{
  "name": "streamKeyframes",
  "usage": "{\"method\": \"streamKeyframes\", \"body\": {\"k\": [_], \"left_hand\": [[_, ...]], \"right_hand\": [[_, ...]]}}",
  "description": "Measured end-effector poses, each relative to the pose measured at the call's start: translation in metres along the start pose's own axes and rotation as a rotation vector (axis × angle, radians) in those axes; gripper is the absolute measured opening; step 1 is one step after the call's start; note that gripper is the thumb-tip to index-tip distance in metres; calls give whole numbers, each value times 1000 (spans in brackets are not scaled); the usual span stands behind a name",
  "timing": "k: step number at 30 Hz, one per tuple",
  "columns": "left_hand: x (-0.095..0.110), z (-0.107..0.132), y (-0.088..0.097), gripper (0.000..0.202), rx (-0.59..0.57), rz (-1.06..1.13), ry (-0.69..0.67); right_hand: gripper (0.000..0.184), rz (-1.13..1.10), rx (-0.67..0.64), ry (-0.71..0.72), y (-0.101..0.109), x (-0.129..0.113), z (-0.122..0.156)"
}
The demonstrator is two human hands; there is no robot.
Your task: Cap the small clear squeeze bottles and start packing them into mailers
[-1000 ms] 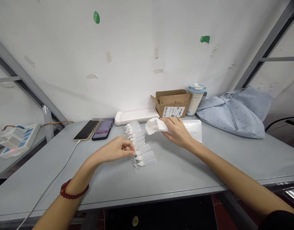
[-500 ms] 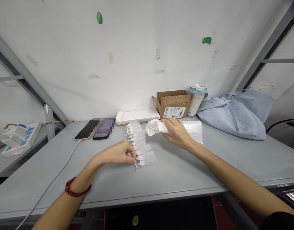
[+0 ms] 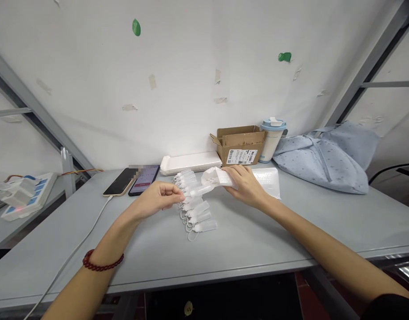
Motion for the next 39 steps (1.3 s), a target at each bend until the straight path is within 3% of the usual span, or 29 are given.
{"method": "streamKeyframes", "body": {"k": [4,11,20,25,32,37,39], "left_hand": [[-5,-4,4,23,103,12,-3],[-12,-10,1,23,140,123,-51],[-10,-9,12,18,292,227,-173],[-7,-9,3,18,300,206,-186],[-10,-14,-28,21,180,205,-183],[-15,-15,-21,31,393,297,-259],[-17,-17,-22,37,314,348,-206]], "right_hand": [[40,-25,8,41,2,-5,1],[37,-41,-15,121,2,-16,3],[41,-112,-51,72,3,-11,2],[42,-159,-34,95,7,-16,2],[36,-205,44,198,17,-38,6],[35,-220,87,258,24,-49,8],[36,-223,102,271,26,-51,8]]}}
Point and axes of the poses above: each hand's wrist, its own z-axis away from the middle knuckle, its own y-axis out of the back of the hand, x = y × z, the point moved 6 cm from there along -z, towards the middle knuckle, and after that the axes turned 14 degrees about z, right-handed, at the moved point
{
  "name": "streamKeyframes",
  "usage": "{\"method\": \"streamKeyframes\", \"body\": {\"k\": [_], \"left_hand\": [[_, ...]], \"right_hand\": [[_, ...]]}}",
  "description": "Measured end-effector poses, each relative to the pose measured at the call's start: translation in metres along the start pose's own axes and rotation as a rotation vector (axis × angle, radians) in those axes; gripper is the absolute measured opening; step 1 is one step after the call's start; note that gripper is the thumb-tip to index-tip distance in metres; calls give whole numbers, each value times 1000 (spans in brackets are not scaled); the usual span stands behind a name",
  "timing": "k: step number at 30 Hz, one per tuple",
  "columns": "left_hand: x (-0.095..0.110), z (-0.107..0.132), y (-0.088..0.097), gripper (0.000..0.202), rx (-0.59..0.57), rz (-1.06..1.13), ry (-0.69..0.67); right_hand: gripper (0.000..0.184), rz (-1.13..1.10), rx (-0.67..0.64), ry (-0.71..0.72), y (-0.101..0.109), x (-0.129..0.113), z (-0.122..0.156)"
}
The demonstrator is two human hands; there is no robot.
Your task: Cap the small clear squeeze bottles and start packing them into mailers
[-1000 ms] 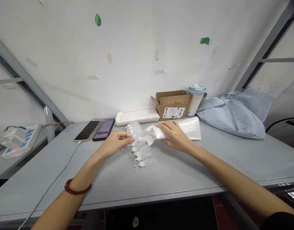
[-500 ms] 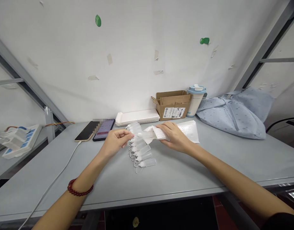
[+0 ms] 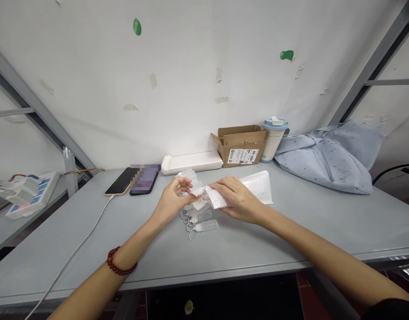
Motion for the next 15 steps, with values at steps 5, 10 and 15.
{"method": "streamKeyframes", "body": {"k": [5,10,15], "left_hand": [[-5,6,-14,22,-344,112,251],[-11,8,-15,18,-350,163,299],[-14,9,-22,24,-241,153,282]], "right_hand": [[40,15,1,14,3,0,-1],[48,73,-42,9,-1,2,0],[48,154,-29,28,-5,-5,0]]}}
Point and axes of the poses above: each hand's wrist, its own z-axis away from the middle knuckle, its own y-axis out of the back of the hand, x = y × z, the point moved 6 cm from there along -z, towards the middle knuckle, and after that the axes turned 14 degrees about z, right-handed, at the moved point
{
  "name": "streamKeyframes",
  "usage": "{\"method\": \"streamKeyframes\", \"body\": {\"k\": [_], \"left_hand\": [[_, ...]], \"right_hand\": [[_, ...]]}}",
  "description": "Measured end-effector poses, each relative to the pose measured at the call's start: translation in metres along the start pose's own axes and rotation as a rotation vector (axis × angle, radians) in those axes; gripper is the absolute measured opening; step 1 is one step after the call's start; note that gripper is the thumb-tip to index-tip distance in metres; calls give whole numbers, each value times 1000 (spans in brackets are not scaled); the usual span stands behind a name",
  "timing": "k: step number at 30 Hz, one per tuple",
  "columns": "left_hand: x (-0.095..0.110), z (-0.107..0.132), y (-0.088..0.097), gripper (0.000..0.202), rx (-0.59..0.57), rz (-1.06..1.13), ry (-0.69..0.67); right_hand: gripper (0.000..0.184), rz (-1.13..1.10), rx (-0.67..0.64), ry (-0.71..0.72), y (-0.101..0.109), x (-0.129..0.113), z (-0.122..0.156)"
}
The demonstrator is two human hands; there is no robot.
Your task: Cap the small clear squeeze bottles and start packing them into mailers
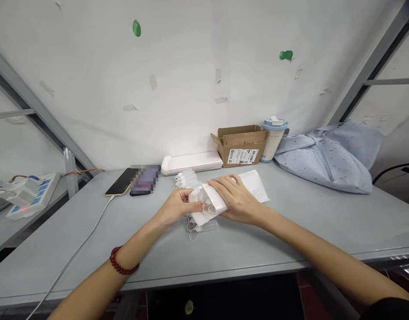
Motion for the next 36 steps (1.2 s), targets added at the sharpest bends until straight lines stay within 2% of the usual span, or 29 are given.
{"method": "streamKeyframes", "body": {"k": [4,8,10,16,19,22,24,27,31,36], "left_hand": [[7,2,-7,26,10,-75,-46],[12,1,-10,30,-100,-97,-17],[12,-2,-9,32,-107,-86,-4],[12,-15,-15,25,58,-168,-42],[18,-20,-21,21,149,-163,-110],[22,-26,-25,22,212,-39,-145],[21,-29,-28,25,201,100,-145],[17,-30,-34,27,123,261,-114],[15,-24,-34,28,67,313,-87],[16,-18,-37,36,41,318,-78]], "right_hand": [[47,26,6,-11,-1,-1,-1],[51,18,-7,-51,-4,8,1],[51,9,-23,-67,-7,13,2],[59,-10,-57,-43,-7,15,2],[64,22,4,-66,-1,17,1],[66,87,103,-124,4,22,2],[64,129,146,-170,4,26,3],[57,168,154,-214,0,30,5],[51,151,126,-201,-6,29,6],[54,85,122,-178,-5,25,5]]}}
Point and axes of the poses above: each hand's wrist, its own z-axis away from the middle knuckle, its own y-axis out of the back of the hand, x = y × z, the point moved 6 cm from there along -z, towards the middle knuckle, and after that the axes turned 14 degrees about z, right-handed, at the moved point
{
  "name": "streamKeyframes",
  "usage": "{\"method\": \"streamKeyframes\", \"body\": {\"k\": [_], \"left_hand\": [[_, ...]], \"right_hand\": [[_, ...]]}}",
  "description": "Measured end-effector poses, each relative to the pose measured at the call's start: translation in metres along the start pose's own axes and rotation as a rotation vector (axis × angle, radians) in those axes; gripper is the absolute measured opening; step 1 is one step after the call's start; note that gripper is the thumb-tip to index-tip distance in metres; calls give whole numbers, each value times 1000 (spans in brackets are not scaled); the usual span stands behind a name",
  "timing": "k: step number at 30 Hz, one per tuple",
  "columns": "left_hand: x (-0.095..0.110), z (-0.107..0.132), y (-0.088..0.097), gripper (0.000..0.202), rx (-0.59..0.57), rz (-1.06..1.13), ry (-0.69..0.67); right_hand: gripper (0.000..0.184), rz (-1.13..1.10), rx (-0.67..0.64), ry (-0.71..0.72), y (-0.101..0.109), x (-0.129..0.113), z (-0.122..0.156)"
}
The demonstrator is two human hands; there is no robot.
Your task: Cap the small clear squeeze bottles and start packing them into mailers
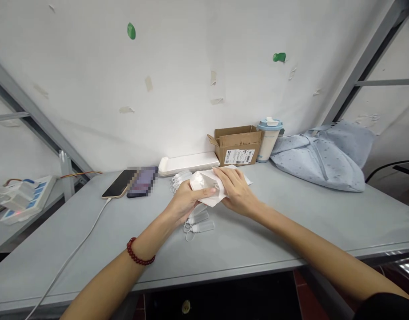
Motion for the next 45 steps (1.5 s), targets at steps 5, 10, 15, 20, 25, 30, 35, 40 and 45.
{"method": "streamKeyframes", "body": {"k": [5,10,15,20,25,30,35,40,45], "left_hand": [[-5,0,8,31,141,-45,-70],[-7,0,14,24,191,-52,-169],[-3,3,9,20,124,-66,-114],[-6,3,12,15,159,-166,-87],[-12,2,18,21,249,-183,-122],[-10,3,13,21,210,-121,-114],[-10,5,10,17,188,-2,-49],[-5,5,3,18,75,134,-107],[7,8,0,23,25,-27,-307]], "right_hand": [[55,4,-24,77,1,-12,1],[58,55,-40,152,-1,-25,3],[61,51,-50,101,-1,-16,1],[62,23,-58,108,-3,-12,1],[56,11,-88,170,-6,-23,3],[52,104,-24,108,-3,-22,4],[41,171,122,15,2,-16,4],[24,48,171,15,3,-10,7],[21,-44,135,-25,-2,2,9]]}}
Point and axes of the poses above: each hand's wrist, its own z-axis away from the middle knuckle, its own y-axis out of the back of the hand, x = y × z, the point moved 6 cm from there along -z, towards the middle knuckle, and after that the axes turned 14 degrees about z, right-handed, at the moved point
